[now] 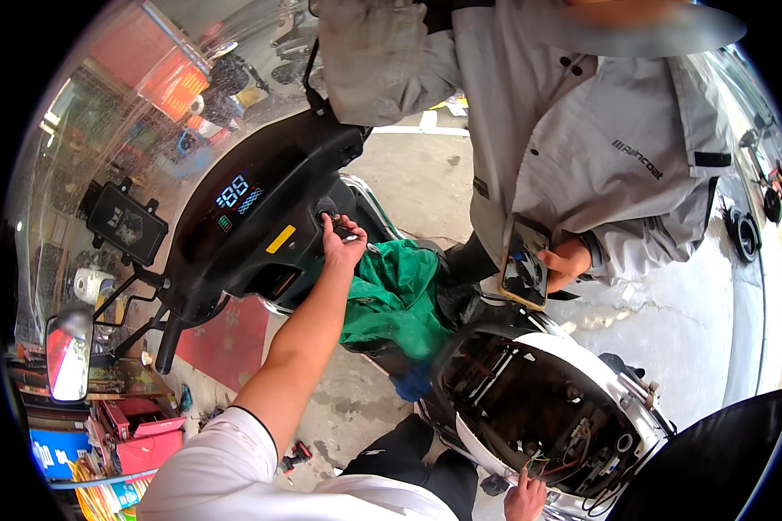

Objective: The person works on the electrical wiring inside the under-seat compartment of a scooter. They strip wire ends, twist connections, and use pliers and a screwdriver to secure and adjust the wiring. The scooter's dashboard lights up during testing, indicating the electrical system is being checked.

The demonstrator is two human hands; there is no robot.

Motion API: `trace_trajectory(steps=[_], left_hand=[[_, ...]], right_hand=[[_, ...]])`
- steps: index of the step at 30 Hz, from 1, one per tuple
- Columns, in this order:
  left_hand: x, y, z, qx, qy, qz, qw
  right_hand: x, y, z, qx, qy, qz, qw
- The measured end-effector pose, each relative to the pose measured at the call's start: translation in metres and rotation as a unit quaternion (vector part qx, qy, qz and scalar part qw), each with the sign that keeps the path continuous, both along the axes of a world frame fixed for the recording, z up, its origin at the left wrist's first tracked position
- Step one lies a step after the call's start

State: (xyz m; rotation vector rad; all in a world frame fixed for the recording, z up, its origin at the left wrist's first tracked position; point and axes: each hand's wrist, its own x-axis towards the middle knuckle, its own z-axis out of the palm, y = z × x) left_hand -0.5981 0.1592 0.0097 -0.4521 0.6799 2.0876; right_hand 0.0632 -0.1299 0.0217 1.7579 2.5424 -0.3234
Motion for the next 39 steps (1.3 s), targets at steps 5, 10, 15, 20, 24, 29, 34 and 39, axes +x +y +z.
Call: trace_trajectory(steps=[5,10,15,20,24,29,34,39], left_hand=[[0.015,0.005,0.015,-0.069,0.004,0.002,0.998],[0.011,0.006,0.019,-0.121,0.016,0.010,0.992],[0.014,0.008,0.029,-0.186,0.002,0.006,0.983],[0.010,0.004,0.034,-0.254,0.012,0.021,0.967],[0.018,0.019,0.044,-0.292,0.027,0.034,0.955],[0.027,0.019,0.057,-0.260,0.126,-0.037,0.957],[-0.040,0.031,0.023,-0.355,0.102,-0.058,0.927],[-0.046,0.052,0.010,-0.370,0.084,-0.032,0.925]], right_hand=[[0.013,0.001,-0.008,-0.003,-0.005,0.010,1.000],[0.014,0.005,-0.007,0.007,0.000,0.024,1.000],[0.013,0.005,-0.004,0.004,-0.013,0.020,1.000],[0.006,0.003,-0.001,0.024,0.000,0.019,1.000],[0.002,0.000,-0.002,0.035,0.017,0.015,0.999],[-0.004,0.003,0.012,0.042,0.060,-0.002,0.997],[0.010,0.012,0.001,0.012,0.003,-0.001,1.000],[0.015,-0.002,-0.003,0.010,-0.005,-0.024,1.000]])
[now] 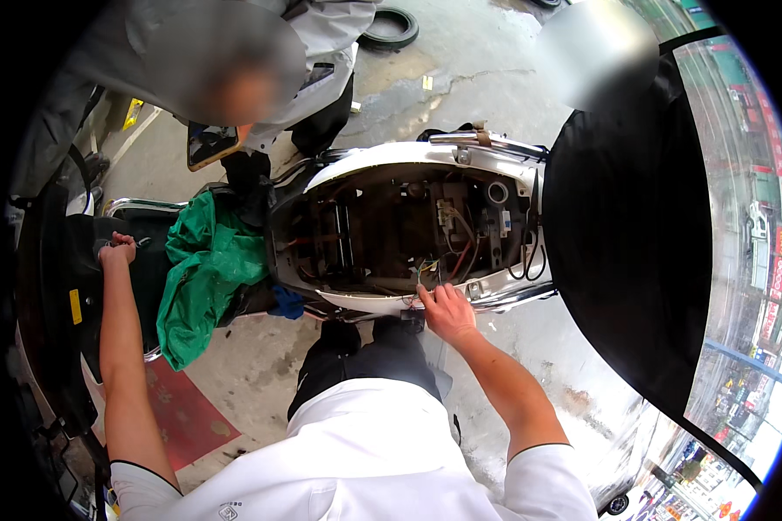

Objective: The person works on the electrical wiring inside the under-seat compartment of a scooter. They strip wire ends, twist connections, and use pliers and a screwdriver to secure and adjust the wiring. The scooter's dashboard lights up during testing, indicating the electrical system is being checked.

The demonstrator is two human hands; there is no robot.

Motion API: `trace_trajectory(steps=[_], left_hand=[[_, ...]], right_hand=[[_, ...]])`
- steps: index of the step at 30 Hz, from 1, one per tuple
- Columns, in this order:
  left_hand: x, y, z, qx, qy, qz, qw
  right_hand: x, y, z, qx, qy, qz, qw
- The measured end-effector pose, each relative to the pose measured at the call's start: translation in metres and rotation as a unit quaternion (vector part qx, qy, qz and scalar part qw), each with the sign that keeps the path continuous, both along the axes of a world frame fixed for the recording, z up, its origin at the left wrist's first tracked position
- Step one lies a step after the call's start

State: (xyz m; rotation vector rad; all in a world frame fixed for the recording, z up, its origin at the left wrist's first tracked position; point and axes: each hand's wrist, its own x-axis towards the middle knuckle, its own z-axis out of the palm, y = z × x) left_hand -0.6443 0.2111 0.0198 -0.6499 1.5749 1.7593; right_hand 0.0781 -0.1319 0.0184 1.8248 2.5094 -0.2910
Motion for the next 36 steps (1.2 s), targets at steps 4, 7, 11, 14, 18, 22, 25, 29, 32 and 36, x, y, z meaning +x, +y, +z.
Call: trace_trajectory(steps=[4,7,11,14,18,22,25,29,32,36], left_hand=[[0.058,-0.043,0.014,0.006,0.057,-0.110,0.992],[0.116,-0.115,0.034,-0.029,0.130,-0.218,0.967],[0.204,-0.201,0.063,0.112,0.179,-0.438,0.874],[0.262,-0.240,0.107,0.180,0.104,-0.495,0.843],[0.331,-0.277,0.180,0.246,0.055,-0.532,0.808],[0.369,-0.290,0.220,0.253,0.105,-0.573,0.773],[0.388,-0.294,0.239,0.248,0.124,-0.589,0.759],[0.408,-0.302,0.253,0.244,0.118,-0.595,0.757],[0.417,-0.309,0.256,0.247,0.126,-0.595,0.754],[0.423,-0.315,0.256,0.256,0.144,-0.597,0.746]], right_hand=[[0.000,-0.010,0.000,-0.003,-0.010,-0.009,1.000],[-0.003,-0.003,-0.003,0.003,0.008,0.001,1.000],[-0.002,-0.001,-0.002,-0.011,0.017,0.005,1.000],[-0.001,-0.006,-0.007,0.011,0.017,0.006,1.000],[-0.004,-0.004,-0.009,0.008,0.012,0.015,1.000],[0.000,-0.005,-0.014,0.013,0.021,0.017,1.000],[0.000,-0.005,-0.012,0.018,0.024,0.015,0.999],[0.002,-0.006,-0.011,0.006,0.018,0.015,1.000],[0.004,-0.006,-0.011,0.006,0.026,0.017,0.999],[0.004,-0.007,-0.012,0.009,0.034,0.021,0.999]])
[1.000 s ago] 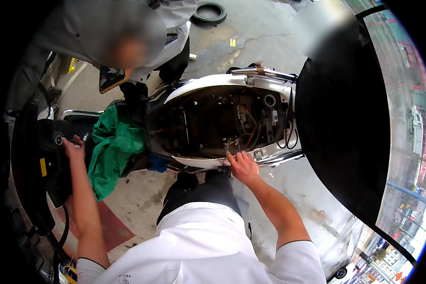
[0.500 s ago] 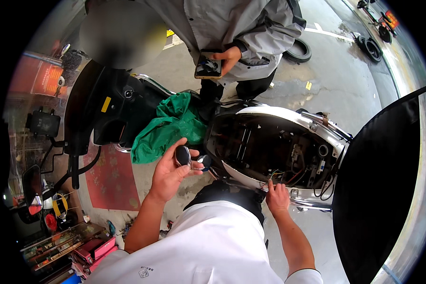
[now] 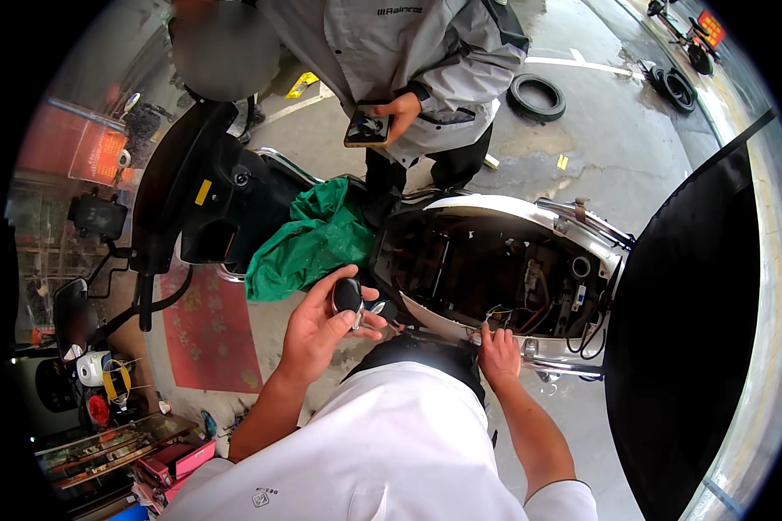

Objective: The person works on the electrical wiring inside the under-seat compartment of a scooter. They strip wire ends, twist connections, and use pliers and a screwdriver to secure and adjust the wiring. The scooter's dashboard lights up during testing, indicating the electrical system is being checked.

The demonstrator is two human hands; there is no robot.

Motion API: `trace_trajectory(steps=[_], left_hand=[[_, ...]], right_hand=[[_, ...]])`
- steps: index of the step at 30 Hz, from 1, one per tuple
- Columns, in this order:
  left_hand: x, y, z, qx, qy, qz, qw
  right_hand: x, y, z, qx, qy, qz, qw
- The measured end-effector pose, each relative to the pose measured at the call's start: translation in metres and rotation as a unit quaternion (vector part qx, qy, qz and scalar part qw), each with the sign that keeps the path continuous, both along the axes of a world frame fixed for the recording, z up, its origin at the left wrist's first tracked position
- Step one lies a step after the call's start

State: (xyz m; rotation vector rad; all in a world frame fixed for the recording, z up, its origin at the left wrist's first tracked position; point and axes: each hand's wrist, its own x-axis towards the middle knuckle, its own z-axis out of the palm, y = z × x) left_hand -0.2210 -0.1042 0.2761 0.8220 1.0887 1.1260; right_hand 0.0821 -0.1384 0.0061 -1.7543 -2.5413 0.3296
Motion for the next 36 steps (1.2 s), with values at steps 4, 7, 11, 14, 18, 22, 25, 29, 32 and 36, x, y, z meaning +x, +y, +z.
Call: trace_trajectory(steps=[4,7,11,14,18,22,25,29,32,36], left_hand=[[0.005,-0.006,0.003,-0.006,0.001,0.017,1.000],[0.006,-0.011,0.005,-0.022,0.012,0.037,0.999],[-0.004,-0.019,-0.006,-0.016,0.053,0.034,0.998],[-0.008,-0.024,-0.006,-0.020,0.056,0.036,0.998],[-0.009,-0.027,-0.003,-0.037,0.034,0.052,0.997],[-0.007,-0.031,-0.004,-0.024,-0.001,0.058,0.998],[-0.008,-0.031,-0.005,-0.023,-0.012,0.051,0.998],[-0.009,-0.031,-0.003,-0.028,-0.015,0.053,0.998],[-0.012,-0.036,0.001,-0.038,-0.024,0.066,0.997],[-0.020,-0.044,-0.014,-0.004,-0.058,0.050,0.997]], right_hand=[[0.001,-0.001,-0.002,0.010,0.002,0.006,1.000],[0.002,-0.002,-0.003,0.026,0.012,0.004,1.000],[0.000,-0.002,-0.003,0.023,0.013,0.002,1.000],[-0.001,-0.002,-0.004,0.024,0.007,-0.001,1.000],[0.000,-0.003,-0.007,0.031,0.013,0.001,0.999],[-0.001,-0.002,-0.001,0.020,0.002,0.003,1.000],[0.001,-0.001,0.000,0.011,-0.004,0.001,1.000],[0.002,0.000,-0.005,0.020,0.004,-0.003,1.000],[-0.002,0.001,0.002,0.009,0.010,0.011,1.000],[-0.005,-0.005,0.002,0.072,0.024,0.028,0.997]])
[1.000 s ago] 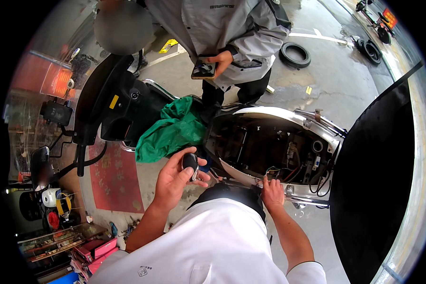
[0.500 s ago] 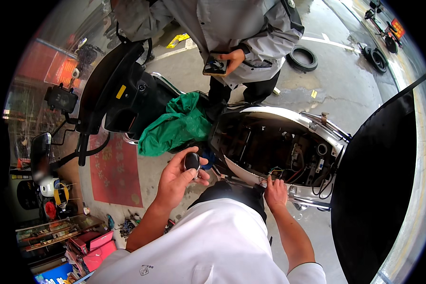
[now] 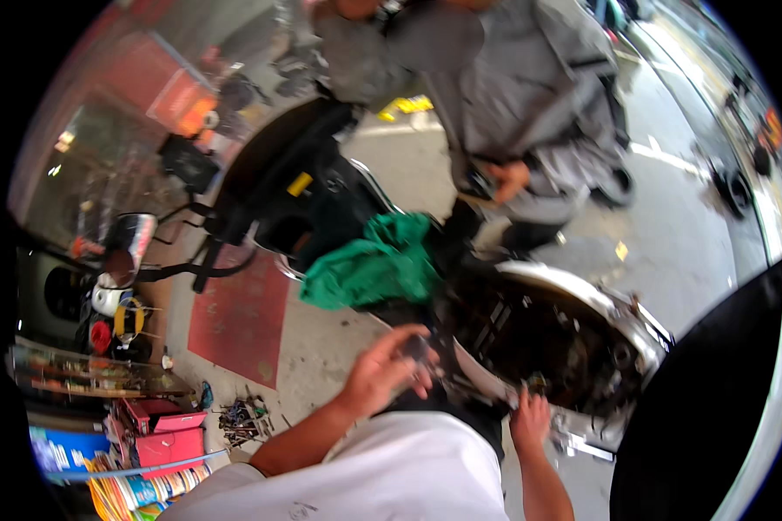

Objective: The person works on the electrical wiring inside the under-seat compartment of a scooter. They strip wire ends, twist connections, and use pliers and a screwdriver to secure and adjust the wiring. The scooter's dashboard lights up during testing, indicating the electrical system is being checked.

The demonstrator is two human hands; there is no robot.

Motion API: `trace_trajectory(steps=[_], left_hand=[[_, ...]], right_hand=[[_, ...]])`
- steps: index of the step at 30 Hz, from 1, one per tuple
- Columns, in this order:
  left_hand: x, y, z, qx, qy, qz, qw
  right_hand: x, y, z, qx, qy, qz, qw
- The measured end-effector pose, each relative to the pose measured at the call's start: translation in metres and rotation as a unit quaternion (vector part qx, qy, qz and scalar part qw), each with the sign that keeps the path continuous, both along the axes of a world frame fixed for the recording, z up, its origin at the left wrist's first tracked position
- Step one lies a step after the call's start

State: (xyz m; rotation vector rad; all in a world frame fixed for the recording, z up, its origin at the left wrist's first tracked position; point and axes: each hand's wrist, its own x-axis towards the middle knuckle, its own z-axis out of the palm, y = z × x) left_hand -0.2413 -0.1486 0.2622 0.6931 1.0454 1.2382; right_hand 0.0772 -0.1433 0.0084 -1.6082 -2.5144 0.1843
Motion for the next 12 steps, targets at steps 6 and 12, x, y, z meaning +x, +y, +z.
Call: trace_trajectory(steps=[6,12], left_hand=[[0.002,0.001,0.000,-0.005,0.038,0.000,0.999],[0.005,0.006,-0.002,-0.010,0.033,-0.011,0.999]], right_hand=[[-0.002,-0.004,0.001,-0.057,-0.031,-0.030,0.997],[0.004,0.003,-0.008,-0.063,-0.045,-0.036,0.996]])
